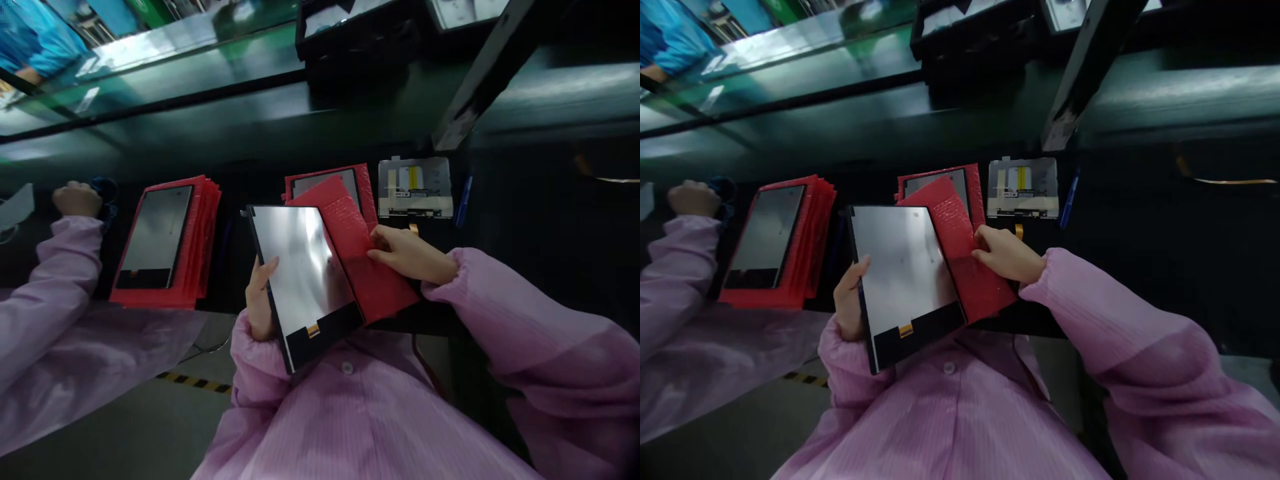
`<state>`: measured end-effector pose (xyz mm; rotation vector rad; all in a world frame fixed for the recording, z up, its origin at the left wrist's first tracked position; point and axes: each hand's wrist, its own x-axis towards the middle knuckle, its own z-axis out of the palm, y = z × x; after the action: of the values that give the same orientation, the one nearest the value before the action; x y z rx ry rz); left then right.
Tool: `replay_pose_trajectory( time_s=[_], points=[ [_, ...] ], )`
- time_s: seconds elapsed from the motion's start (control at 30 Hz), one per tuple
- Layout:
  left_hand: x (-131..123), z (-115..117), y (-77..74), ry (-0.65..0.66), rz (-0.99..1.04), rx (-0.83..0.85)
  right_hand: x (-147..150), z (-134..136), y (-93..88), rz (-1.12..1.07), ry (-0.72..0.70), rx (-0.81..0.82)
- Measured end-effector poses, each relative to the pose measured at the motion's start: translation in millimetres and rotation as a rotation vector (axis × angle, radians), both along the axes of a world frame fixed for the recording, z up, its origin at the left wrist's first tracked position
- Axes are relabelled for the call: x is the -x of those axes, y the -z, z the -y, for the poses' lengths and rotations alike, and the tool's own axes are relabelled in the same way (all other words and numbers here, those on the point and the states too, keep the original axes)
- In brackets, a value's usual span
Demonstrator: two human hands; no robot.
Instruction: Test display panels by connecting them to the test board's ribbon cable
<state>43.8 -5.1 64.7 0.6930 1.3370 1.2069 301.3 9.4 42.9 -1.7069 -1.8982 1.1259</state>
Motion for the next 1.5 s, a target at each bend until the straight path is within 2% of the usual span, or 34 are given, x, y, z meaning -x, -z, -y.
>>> replay_pose_trajectory(
  time_s=[0.13,0.23,0.33,0.5,0.6,0.67,0.73,0.8,0.93,1.0,1.1,1.2,1.27,1.37,1.5],
  points=[
    [8.7,-3.1,-12.0,-0.157,0.129,0.224,-0.4,3.4,8.7,-0.198,0.063,0.061],
    [19.0,-6.8,-12.1,-0.128,0.205,0.344,4.9,10.2,12.2,-0.387,0.121,0.134],
    [18.9,-9.8,-0.6,-0.094,0.203,0.375,13.6,17.4,10.4,-0.591,0.169,0.222],
    [-11.1,-14.2,22.3,-0.062,0.190,0.315,20.8,23.6,5.4,-0.824,0.108,0.361],
    [-19.2,-17.1,27.8,0.046,0.096,0.089,19.4,23.3,7.7,-0.866,0.131,0.347],
    [-13.9,-17.8,30.3,0.038,-0.008,-0.099,18.1,21.0,12.2,-0.867,0.181,0.284],
    [-3.0,-15.3,34.3,-0.037,-0.117,-0.211,16.7,16.8,17.8,-0.840,0.221,0.212],
    [8.1,-7.4,40.0,-0.022,-0.262,-0.226,15.2,11.3,22.5,-0.791,0.238,0.148],
    [18.1,23.3,51.1,0.310,-0.671,-0.210,12.4,3.9,23.1,-0.678,0.192,0.080],
    [17.9,40.5,54.5,0.474,-0.847,-0.276,12.6,5.8,19.9,-0.625,0.158,0.070],
    [16.8,58.8,58.1,0.618,-1.055,-0.383,15.9,15.4,18.8,-0.395,0.172,-0.027],
    [15.8,65.0,62.5,0.626,-1.164,-0.422,20.0,25.9,28.0,0.021,0.203,-0.290],
    [14.6,65.1,66.1,0.612,-1.192,-0.439,21.4,29.9,37.3,0.179,0.168,-0.429],
    [11.8,65.7,71.9,0.589,-1.215,-0.463,20.5,31.3,47.2,0.233,0.112,-0.496],
    [5.5,75.0,79.1,0.470,-1.242,-0.458,15.7,31.7,50.3,0.162,0.091,-0.436]
  ],
)
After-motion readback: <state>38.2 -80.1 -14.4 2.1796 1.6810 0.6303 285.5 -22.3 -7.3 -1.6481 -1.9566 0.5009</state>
